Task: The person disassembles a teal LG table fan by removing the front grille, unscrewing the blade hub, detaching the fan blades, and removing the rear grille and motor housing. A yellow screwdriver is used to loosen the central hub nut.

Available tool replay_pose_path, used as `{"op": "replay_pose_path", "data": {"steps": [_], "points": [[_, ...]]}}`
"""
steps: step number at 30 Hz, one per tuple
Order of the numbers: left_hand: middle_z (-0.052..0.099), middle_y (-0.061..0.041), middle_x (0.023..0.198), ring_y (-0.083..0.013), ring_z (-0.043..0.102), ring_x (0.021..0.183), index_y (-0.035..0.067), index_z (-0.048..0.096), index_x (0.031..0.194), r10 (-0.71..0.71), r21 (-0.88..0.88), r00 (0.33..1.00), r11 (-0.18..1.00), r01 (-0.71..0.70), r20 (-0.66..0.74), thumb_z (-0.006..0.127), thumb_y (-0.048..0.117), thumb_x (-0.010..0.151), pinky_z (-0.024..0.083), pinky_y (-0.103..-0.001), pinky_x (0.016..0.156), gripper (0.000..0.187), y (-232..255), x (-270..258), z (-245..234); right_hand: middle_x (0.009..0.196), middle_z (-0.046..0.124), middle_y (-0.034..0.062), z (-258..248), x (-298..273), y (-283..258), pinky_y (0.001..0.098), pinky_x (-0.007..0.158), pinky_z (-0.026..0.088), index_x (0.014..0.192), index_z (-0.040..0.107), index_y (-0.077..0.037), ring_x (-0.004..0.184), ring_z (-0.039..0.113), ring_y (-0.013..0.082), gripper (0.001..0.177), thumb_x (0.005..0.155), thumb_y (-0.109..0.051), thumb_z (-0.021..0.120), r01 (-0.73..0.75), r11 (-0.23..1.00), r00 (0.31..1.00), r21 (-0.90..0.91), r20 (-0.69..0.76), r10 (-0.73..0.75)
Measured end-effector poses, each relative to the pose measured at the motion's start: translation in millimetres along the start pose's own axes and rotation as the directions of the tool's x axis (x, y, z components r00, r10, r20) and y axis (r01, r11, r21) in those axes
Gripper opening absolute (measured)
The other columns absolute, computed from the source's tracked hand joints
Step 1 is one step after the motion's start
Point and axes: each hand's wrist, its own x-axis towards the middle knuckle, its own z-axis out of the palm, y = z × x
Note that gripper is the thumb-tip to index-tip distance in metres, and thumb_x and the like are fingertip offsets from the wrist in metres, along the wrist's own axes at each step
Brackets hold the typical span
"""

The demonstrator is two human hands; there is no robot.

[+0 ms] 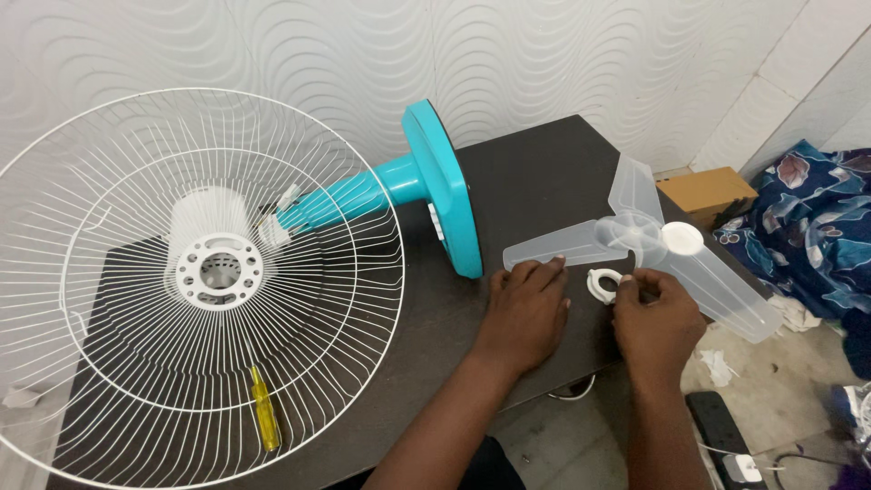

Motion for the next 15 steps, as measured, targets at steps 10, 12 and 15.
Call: {"op": "replay_pose_path", "data": {"steps": [10,12,15], "points": [[0.051,-0.011,0.152,-0.0291,0.045,0.137,0.003,0.063,0.132,-0.018,-0.021,0.999,1.0,0.017,-0.034,0.07,0.021,0.089,0.032,-0.054,0.111,0.047,-2,0,0,0.1,0.071,0.0151,10,-10,10,0.0426,0.085,0.054,0.107,0.078,-0.006,0.09,0.071,0.0322,0.021,0.092,-0.021,0.077,0.199,0.971,0.975,-0.133,-0.077,-0.21],[0.051,-0.012,0.151,-0.0293,0.045,0.138,0.005,0.066,0.13,-0.04,-0.066,0.997,0.997,0.035,-0.073,0.071,0.02,0.087,0.031,-0.053,0.112,0.046,-2,-1,-2,0.103,0.068,0.0151,11,-14,7,0.043,0.084,0.054,0.105,0.077,-0.006,0.092,0.068,0.0329,0.02,0.091,-0.021,0.078,0.249,0.956,0.959,-0.155,-0.096,-0.265],[0.057,-0.011,0.143,-0.0305,0.047,0.136,0.007,0.071,0.121,-0.071,-0.172,0.987,0.984,0.046,-0.144,0.071,0.017,0.089,0.034,-0.05,0.111,0.033,-4,-5,-8,0.101,0.067,0.0133,13,-19,3,0.0428,0.083,0.053,0.104,0.074,-0.005,0.093,0.066,0.0322,0.019,0.092,-0.019,0.078,0.272,0.949,0.952,-0.158,-0.101,-0.29]]}}
